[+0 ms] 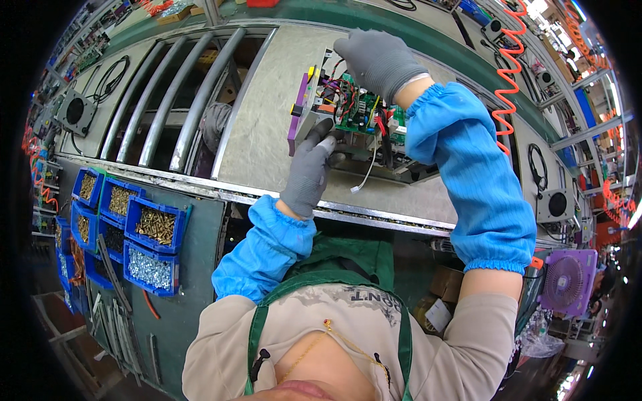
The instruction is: The person secures screws into an electronic power module using a pneumatic screwdriver.
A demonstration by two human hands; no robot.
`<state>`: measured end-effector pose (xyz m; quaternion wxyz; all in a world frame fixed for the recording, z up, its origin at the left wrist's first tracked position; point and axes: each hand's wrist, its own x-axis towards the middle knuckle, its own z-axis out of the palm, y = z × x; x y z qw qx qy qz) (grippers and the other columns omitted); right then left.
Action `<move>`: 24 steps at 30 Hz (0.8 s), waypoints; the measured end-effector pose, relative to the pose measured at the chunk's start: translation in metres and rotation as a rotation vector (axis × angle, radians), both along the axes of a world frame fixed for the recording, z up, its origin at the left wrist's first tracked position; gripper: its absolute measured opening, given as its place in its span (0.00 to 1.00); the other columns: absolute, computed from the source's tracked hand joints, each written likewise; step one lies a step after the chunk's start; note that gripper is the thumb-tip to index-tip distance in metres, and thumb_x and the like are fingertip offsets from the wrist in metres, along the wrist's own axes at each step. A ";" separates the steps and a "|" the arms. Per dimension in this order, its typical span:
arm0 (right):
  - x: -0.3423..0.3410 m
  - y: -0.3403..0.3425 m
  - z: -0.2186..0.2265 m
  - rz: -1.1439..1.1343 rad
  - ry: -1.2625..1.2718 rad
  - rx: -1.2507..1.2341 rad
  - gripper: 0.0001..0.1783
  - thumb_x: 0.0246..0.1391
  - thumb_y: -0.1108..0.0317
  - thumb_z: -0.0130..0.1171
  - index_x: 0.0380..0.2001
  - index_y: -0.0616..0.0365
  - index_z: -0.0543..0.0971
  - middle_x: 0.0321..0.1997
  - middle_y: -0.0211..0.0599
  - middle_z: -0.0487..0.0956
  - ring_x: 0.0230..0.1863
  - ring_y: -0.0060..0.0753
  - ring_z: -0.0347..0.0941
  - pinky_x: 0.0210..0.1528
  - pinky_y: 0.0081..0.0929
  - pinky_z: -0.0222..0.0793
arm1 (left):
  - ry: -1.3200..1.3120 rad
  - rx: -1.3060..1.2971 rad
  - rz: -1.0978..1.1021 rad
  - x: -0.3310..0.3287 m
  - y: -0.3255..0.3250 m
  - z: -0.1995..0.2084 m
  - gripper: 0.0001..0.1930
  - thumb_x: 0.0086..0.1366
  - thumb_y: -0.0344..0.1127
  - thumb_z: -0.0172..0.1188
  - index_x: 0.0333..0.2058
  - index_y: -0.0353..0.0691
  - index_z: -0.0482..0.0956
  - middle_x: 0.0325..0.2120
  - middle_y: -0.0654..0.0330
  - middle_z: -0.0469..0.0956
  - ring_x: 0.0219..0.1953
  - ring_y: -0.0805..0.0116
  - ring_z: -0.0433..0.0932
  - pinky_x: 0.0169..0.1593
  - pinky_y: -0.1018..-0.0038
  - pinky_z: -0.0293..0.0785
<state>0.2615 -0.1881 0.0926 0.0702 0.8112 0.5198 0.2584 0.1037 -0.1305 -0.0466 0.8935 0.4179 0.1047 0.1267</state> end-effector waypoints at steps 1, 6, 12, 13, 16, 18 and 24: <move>0.006 -0.001 0.004 0.041 0.206 -0.019 0.05 0.49 0.73 0.53 0.31 0.57 0.75 0.30 0.38 0.77 0.33 0.43 0.76 0.37 0.36 0.73 | -0.003 0.019 0.025 0.004 -0.001 -0.004 0.23 0.64 0.31 0.47 0.57 0.30 0.63 0.44 0.55 0.74 0.40 0.72 0.75 0.41 0.78 0.71; 0.006 -0.004 0.009 -0.035 0.865 0.072 0.09 0.49 0.75 0.56 0.36 0.61 0.76 0.31 0.36 0.79 0.33 0.27 0.74 0.40 0.26 0.71 | 0.055 -0.021 0.072 0.018 -0.008 0.001 0.23 0.66 0.35 0.46 0.57 0.31 0.63 0.43 0.56 0.74 0.41 0.70 0.74 0.43 0.77 0.70; 0.010 -0.002 -0.001 -0.103 0.944 0.071 0.11 0.45 0.72 0.60 0.35 0.63 0.77 0.30 0.34 0.79 0.32 0.23 0.72 0.38 0.25 0.70 | -0.045 1.333 0.523 0.044 -0.002 -0.042 0.29 0.54 0.23 0.55 0.57 0.33 0.64 0.44 0.46 0.74 0.43 0.51 0.74 0.46 0.68 0.71; 0.007 -0.002 0.000 -0.118 0.943 0.115 0.12 0.44 0.71 0.61 0.34 0.63 0.77 0.29 0.35 0.79 0.31 0.24 0.71 0.37 0.25 0.69 | -0.041 1.418 0.579 0.046 -0.005 -0.043 0.32 0.50 0.20 0.56 0.57 0.35 0.64 0.45 0.45 0.73 0.46 0.50 0.73 0.48 0.66 0.69; -0.001 0.000 0.001 -0.170 0.827 0.135 0.13 0.40 0.65 0.61 0.31 0.60 0.79 0.28 0.43 0.80 0.30 0.38 0.75 0.36 0.28 0.70 | -0.010 1.362 0.491 0.047 -0.001 -0.038 0.38 0.45 0.16 0.58 0.59 0.39 0.63 0.47 0.44 0.72 0.50 0.49 0.71 0.52 0.65 0.67; -0.001 0.001 -0.001 -0.194 0.835 0.138 0.14 0.39 0.64 0.61 0.31 0.60 0.79 0.28 0.44 0.79 0.30 0.38 0.75 0.36 0.28 0.70 | 0.003 1.216 0.351 0.048 0.001 -0.031 0.39 0.45 0.15 0.57 0.60 0.41 0.63 0.48 0.45 0.71 0.52 0.49 0.70 0.54 0.65 0.66; -0.002 -0.002 -0.006 -0.184 0.903 0.100 0.13 0.42 0.67 0.62 0.33 0.61 0.79 0.26 0.41 0.79 0.28 0.34 0.73 0.35 0.28 0.70 | -0.137 1.262 0.432 0.054 0.005 -0.032 0.43 0.44 0.14 0.56 0.63 0.45 0.59 0.49 0.47 0.72 0.52 0.50 0.70 0.55 0.66 0.67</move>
